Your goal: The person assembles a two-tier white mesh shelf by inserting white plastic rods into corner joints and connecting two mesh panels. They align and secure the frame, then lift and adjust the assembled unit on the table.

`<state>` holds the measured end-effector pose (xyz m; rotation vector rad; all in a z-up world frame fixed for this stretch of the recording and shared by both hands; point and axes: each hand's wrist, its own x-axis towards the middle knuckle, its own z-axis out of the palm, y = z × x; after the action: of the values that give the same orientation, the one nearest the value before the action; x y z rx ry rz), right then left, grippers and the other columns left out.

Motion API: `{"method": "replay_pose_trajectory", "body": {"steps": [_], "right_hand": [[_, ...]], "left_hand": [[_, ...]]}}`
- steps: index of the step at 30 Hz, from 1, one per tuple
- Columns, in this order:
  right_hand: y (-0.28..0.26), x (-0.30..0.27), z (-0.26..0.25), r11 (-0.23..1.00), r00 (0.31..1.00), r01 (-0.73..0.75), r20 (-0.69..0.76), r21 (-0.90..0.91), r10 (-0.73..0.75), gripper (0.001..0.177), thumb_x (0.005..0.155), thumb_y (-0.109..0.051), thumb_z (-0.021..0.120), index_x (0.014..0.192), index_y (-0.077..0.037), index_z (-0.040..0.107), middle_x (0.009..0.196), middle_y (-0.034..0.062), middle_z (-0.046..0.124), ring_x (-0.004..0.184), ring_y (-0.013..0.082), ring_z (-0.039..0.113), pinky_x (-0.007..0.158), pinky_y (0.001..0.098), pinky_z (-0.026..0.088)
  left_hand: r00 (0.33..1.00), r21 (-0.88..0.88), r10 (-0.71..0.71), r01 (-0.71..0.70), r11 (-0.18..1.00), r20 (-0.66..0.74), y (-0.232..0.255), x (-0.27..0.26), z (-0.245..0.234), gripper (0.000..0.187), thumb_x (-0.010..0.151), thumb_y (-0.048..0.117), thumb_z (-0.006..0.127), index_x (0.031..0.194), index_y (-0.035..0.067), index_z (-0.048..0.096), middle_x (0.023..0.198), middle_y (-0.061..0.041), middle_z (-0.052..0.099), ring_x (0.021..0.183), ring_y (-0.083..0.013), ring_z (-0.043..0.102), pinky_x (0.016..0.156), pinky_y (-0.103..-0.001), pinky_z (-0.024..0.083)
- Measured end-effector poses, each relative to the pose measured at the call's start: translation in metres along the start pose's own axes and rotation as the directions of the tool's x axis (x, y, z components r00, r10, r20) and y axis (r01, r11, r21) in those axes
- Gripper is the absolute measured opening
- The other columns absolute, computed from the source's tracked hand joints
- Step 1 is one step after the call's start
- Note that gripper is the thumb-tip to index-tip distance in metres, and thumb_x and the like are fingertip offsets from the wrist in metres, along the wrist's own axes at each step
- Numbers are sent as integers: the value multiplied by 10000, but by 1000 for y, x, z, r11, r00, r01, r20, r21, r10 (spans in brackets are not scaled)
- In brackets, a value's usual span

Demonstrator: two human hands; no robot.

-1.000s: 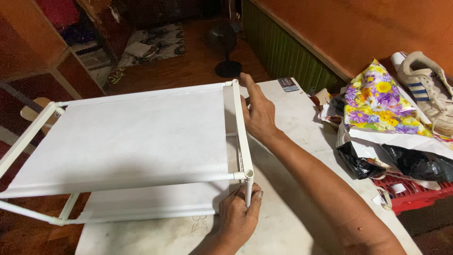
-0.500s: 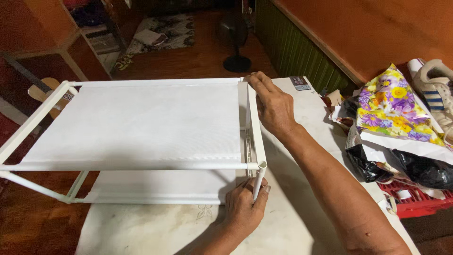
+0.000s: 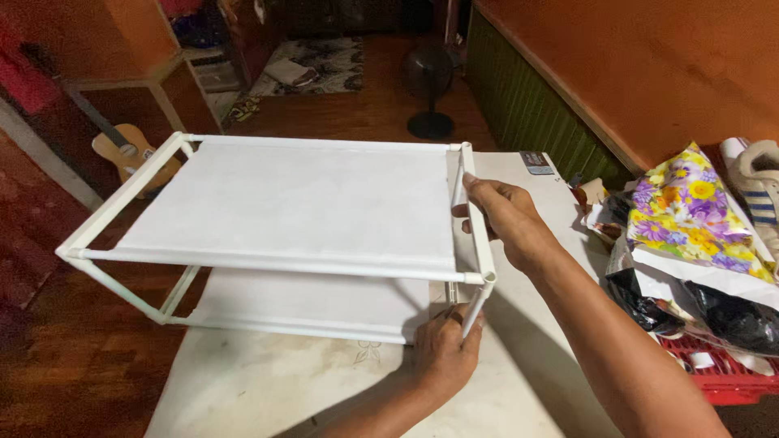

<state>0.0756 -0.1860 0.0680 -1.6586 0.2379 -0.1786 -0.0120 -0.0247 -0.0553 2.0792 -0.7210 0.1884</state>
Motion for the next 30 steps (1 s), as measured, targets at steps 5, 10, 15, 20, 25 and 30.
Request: {"method": "replay_pose_trajectory", "body": {"steps": [5,10,15,20,25,30], "right_hand": [[4,-3,-6,991,991,80,103,106,-91,297,942,-263,710,918,32,688,752,65,677,622,130,561,580,282,462],[7,7,-31,999,996,23,89,49,-27,229,917,-255,703,945,-28,693,735,40,665,588,122,544,546,273,447],[6,16,-74,1000,999,-10,48,1,10,258,917,-257,713,1001,-14,699,735,23,636,583,106,529,529,252,438],[6,16,-113,1000,1000,-2,-5,-31,2,285,935,-256,673,1076,-10,703,741,-9,622,574,77,525,505,226,433],[4,10,-132,994,989,-109,-106,-26,105,264,993,-338,615,1088,-106,698,727,-18,563,498,95,427,412,272,334],[-4,7,-128,986,985,-129,-127,-105,116,418,1077,-437,623,1000,-30,678,698,30,526,500,130,416,404,310,331]], "left_hand": [[1000,-131,2,-3,991,-10,16,-3,0,386,887,219,725,1201,20,618,1021,-174,683,935,-368,652,809,-505,490],[953,-33,163,-177,984,-256,24,-24,-26,518,784,191,798,1197,-39,586,1150,-201,639,1046,-393,586,887,-525,383],[863,190,305,-247,950,-402,20,-41,-87,349,896,155,759,1209,55,640,1174,-113,702,1123,-306,647,971,-452,407],[746,504,460,-194,841,-480,16,-50,-172,267,872,161,709,1104,36,665,1098,-115,702,1036,-290,628,975,-462,374],[689,379,283,-12,925,-667,3,-41,-256,187,987,216,637,1105,74,658,1084,-75,665,921,-216,581,822,-356,445],[722,-119,-157,104,987,-674,-25,13,-328,289,980,204,663,1180,-1,703,1140,-129,678,1082,-230,614,977,-382,476]]}}
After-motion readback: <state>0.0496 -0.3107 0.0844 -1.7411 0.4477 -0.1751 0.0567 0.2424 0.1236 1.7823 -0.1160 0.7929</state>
